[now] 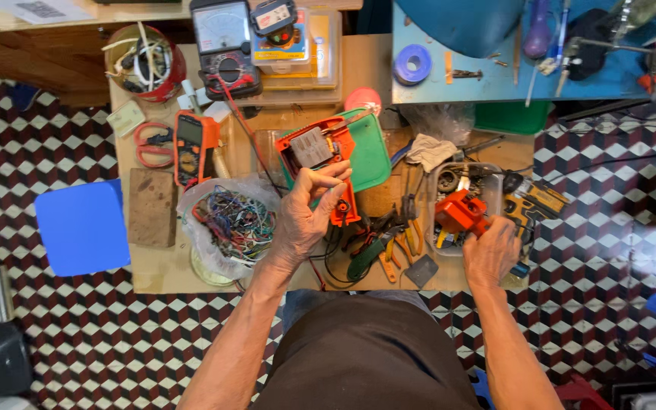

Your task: The person repairs an electronic device by stripping wires, using a heat gun to shrink tubing, and soldering connections. They handle pliers, a heat gun, and a soldering iron while working on a small orange device on a cluttered workbench.

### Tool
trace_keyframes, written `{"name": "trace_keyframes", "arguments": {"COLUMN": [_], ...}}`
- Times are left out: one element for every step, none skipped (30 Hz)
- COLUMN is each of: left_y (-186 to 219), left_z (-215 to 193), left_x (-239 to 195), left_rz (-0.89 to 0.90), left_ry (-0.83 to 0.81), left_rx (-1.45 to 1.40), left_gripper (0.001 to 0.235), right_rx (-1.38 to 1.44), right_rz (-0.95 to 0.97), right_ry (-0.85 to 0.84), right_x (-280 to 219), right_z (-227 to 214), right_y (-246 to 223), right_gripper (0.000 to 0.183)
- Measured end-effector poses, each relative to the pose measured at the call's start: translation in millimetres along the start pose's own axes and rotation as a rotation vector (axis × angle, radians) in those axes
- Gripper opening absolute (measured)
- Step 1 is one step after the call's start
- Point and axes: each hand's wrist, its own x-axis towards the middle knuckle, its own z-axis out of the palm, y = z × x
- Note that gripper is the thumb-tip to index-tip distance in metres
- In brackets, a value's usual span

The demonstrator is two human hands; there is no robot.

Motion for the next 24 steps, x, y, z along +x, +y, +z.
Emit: {"name": "trace_keyframes", "arguments": {"left_y": [2.6, 6.0, 9.2, 12.3, 15.3, 18.4, 21.2, 24.1, 27.0, 29.5, 32.1, 34.6, 36.9, 39.1, 40.6, 41.7, 41.8, 41.8, 41.3, 40.3, 38.9, 36.9, 34.3, 31.6], "left_z": [1.5, 2.0, 3.3, 2.8, 2.5, 1.0, 0.1, -1.0, -1.7, -1.1, -0.6, 0.1, 0.9, 1.2, 1.5, 1.9, 3.5, 3.2, 2.6, 2.6, 2.4, 3.6, 5.1, 6.5], "left_x": [1.2, 1.8, 3.0, 4.7, 6.5, 7.6, 8.9, 10.3, 11.4, 12.7, 13.8, 14.9, 15.9, 16.1, 16.6, 16.1, 16.6, 16.1, 15.7, 16.2, 16.7, 17.6, 18.8, 19.7], "left_rz": [-0.015, -0.028, -0.04, -0.034, -0.028, -0.023, 0.027, 0.076, 0.126, 0.183, 0.24, 0.297, 0.309, 0.318, 0.328, 0.322, 0.316, 0.307, 0.277, 0.248, 0.219, 0.204, 0.189, 0.175], "left_ry": [0.029, 0.056, 0.083, 0.084, 0.085, 0.092, 0.082, 0.073, 0.064, 0.058, 0.051, 0.046, 0.042, 0.041, 0.041, 0.042, 0.044, 0.052, 0.036, 0.022, 0.008, 0.012, 0.017, 0.017], "left_rx": [0.068, 0.133, 0.199, 0.232, 0.265, 0.303, 0.345, 0.389, 0.433, 0.456, 0.479, 0.501, 0.514, 0.528, 0.543, 0.54, 0.538, 0.543, 0.528, 0.511, 0.494, 0.474, 0.453, 0.429], "left_gripper": [0.015, 0.014, 0.014, 0.014, 0.014, 0.014, 0.013, 0.013, 0.013, 0.012, 0.012, 0.012, 0.013, 0.014, 0.014, 0.015, 0.015, 0.016, 0.016, 0.016, 0.015, 0.014, 0.014, 0.013], "right_rx": [0.002, 0.003, -0.004, -0.001, 0.002, -0.008, -0.018, -0.026, -0.011, 0.003, 0.016, 0.023, 0.03, 0.04, 0.05, 0.065, 0.079, 0.092, 0.104, 0.116, 0.152, 0.185, 0.218, 0.406], "right_rz": [0.013, 0.029, 0.025, 0.013, 0.002, 0.0, -0.003, -0.006, -0.025, -0.042, -0.06, -0.053, -0.046, -0.043, -0.028, -0.02, -0.012, 0.024, 0.061, 0.097, 0.074, 0.055, 0.035, 0.087], "right_ry": [-0.024, -0.047, -0.041, -0.038, -0.036, -0.039, -0.042, -0.046, -0.046, -0.044, -0.042, -0.061, -0.079, -0.099, -0.093, -0.092, -0.091, -0.109, -0.127, -0.144, -0.118, -0.091, -0.065, -0.12], "right_x": [1.2, 2.0, 2.5, 4.3, 5.9, 8.0, 10.0, 12.1, 14.0, 15.1, 15.8, 17.4, 18.8, 20.3, 21.4, 22.2, 22.6, 22.7, 22.5, 23.2, 22.9, 22.0, 21.7, 20.0], "right_z": [-0.7, -2.6, -5.1, -4.7, -5.4, -5.4, -6.1, -5.8, -6.2, -8.9, -11.5, -13.0, -14.1, -14.5, -15.6, -17.0, -19.5, -21.7, -27.0, -34.0, -42.2, -53.5, -63.3, -74.4], "right_y": [0.2, 1.9, 4.2, 2.7, 1.9, -0.3, -1.8, -4.0, -5.2, -3.4, -1.8, -1.1, -0.8, -1.3, -1.4, -2.1, -2.6, -5.1, -5.6, -5.8, -6.2, -4.1, -4.6, -5.1], "right_gripper": [0.05, 0.05, 0.05, 0.05, 0.051, 0.049, 0.046, 0.044, 0.045, 0.045, 0.045, 0.045, 0.045, 0.045, 0.045, 0.045, 0.045, 0.045, 0.045, 0.045, 0.048, 0.052, 0.057, 0.055]}}
